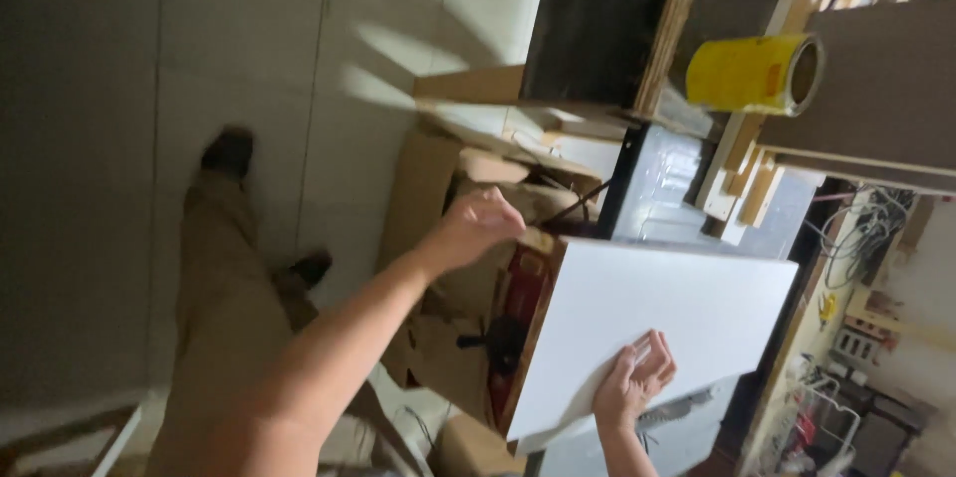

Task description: Sanding the edges of a board and assembling wooden components in a workshop.

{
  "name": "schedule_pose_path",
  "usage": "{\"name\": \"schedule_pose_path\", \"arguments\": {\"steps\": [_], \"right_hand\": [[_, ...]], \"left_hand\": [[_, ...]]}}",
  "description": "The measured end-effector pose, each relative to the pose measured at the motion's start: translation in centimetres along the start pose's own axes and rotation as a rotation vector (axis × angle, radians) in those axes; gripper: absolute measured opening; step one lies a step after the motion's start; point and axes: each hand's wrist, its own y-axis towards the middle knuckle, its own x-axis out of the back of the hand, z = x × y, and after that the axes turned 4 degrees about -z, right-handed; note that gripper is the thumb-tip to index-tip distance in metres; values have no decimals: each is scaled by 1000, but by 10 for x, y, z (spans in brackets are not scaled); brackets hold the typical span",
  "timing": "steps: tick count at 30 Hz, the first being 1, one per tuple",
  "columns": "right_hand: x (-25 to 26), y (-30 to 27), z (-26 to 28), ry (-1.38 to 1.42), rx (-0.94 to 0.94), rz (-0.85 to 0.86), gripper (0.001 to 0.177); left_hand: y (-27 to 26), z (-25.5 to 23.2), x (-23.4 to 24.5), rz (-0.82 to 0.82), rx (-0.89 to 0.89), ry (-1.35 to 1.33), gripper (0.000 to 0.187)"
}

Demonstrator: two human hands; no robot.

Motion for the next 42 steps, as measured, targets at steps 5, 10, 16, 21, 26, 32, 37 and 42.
{"name": "schedule_pose_path", "arguments": {"steps": [5, 10, 16, 21, 26, 32, 37, 42], "right_hand": [[8, -4, 6, 19, -40, 13, 47], [2, -3, 0, 58, 11, -4, 47], [2, -1, -1, -8, 35, 32, 48], [-2, 2, 10, 0, -80, 9, 52], [5, -1, 17, 33, -24, 28, 42], [-2, -1, -29, 108, 188, 30, 45], [1, -2, -30, 128, 201, 41, 45], [2, 3, -21, 103, 228, 28, 43]], "left_hand": [[13, 11, -4, 90, -40, 173, 36], [17, 5, -8, 186, -68, 330, 38], [9, 10, -2, 158, -236, 245, 27], [-9, 17, -4, 172, -319, 64, 22], [-41, 32, 1, 211, -50, 331, 18], [-80, 86, -2, 148, -97, 239, 11], [-115, 90, -14, 246, -83, 285, 15], [-133, 77, -24, 306, -6, 215, 17]]}}
